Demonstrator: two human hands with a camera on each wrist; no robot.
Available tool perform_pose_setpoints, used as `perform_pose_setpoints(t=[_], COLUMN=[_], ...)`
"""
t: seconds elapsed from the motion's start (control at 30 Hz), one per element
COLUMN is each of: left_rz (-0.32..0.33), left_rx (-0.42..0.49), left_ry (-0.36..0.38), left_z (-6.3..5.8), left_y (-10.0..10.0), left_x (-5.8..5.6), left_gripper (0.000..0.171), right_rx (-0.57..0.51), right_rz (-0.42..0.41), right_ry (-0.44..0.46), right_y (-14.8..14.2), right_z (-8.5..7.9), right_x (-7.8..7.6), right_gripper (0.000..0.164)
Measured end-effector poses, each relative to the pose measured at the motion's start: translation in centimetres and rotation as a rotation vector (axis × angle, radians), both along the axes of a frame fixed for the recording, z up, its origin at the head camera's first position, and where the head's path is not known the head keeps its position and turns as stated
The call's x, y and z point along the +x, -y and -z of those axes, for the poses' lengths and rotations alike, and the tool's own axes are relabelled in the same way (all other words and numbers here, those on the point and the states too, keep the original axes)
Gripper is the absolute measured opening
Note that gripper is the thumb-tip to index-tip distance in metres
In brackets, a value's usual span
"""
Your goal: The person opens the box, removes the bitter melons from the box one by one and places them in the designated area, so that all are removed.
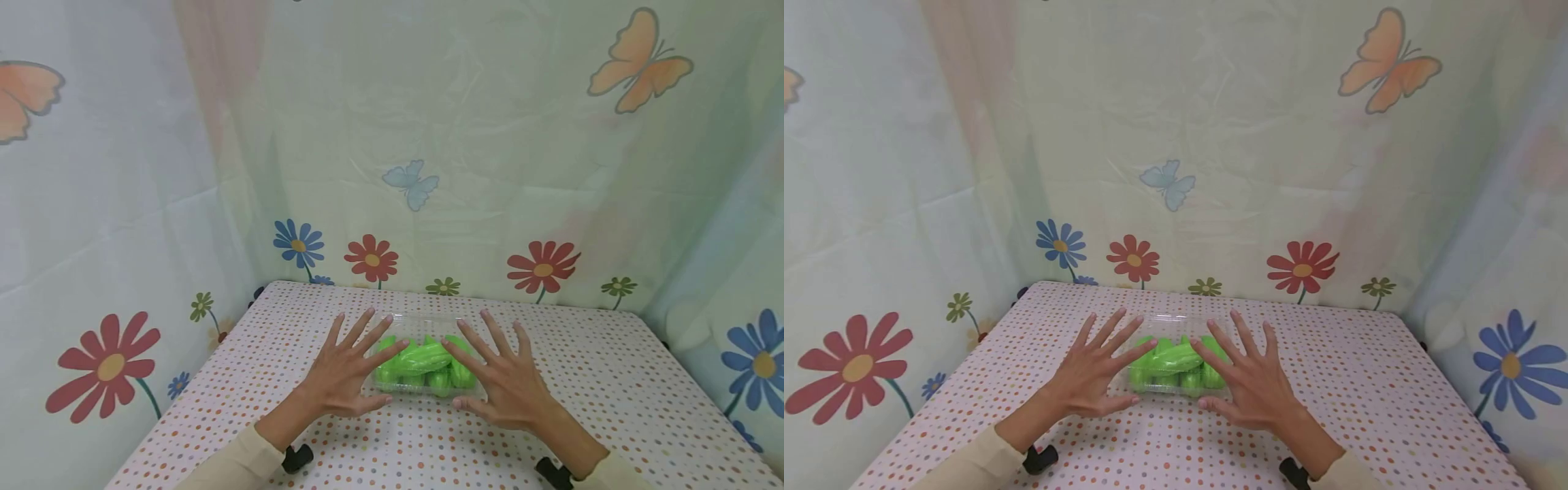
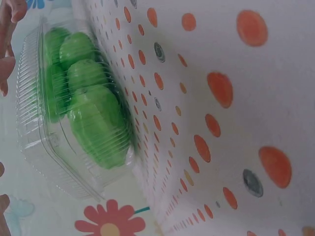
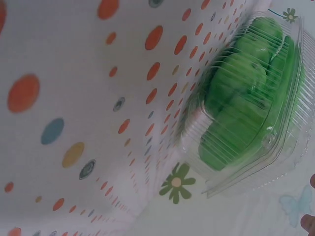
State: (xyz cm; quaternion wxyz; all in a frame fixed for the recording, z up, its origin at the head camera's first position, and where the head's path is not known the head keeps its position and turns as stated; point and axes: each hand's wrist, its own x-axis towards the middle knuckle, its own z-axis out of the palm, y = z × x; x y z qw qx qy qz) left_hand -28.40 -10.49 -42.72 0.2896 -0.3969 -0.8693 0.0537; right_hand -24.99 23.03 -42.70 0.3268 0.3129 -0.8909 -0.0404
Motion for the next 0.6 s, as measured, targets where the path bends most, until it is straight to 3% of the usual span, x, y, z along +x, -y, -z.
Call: perform_pose_setpoints(t=[0.33, 0.6], left_rz=[-0.001, -0.028], left_rx=[0.034, 0.119], left_ry=[0.008, 0.156], left_z=[-0.25, 0.06], left_y=[0.05, 0.33], left_x=[-0.30, -0.48], left_gripper=[0.097, 0.099], right_rx=[-0.018, -0.096], right_rz=[0.001, 0.005], right_ry=[-0.004, 0.089], right_y=[-0.02, 0.06], right_z=[-0.25, -0.15], right_x=[-0.11, 0.10], right_gripper=[0.092, 0.094])
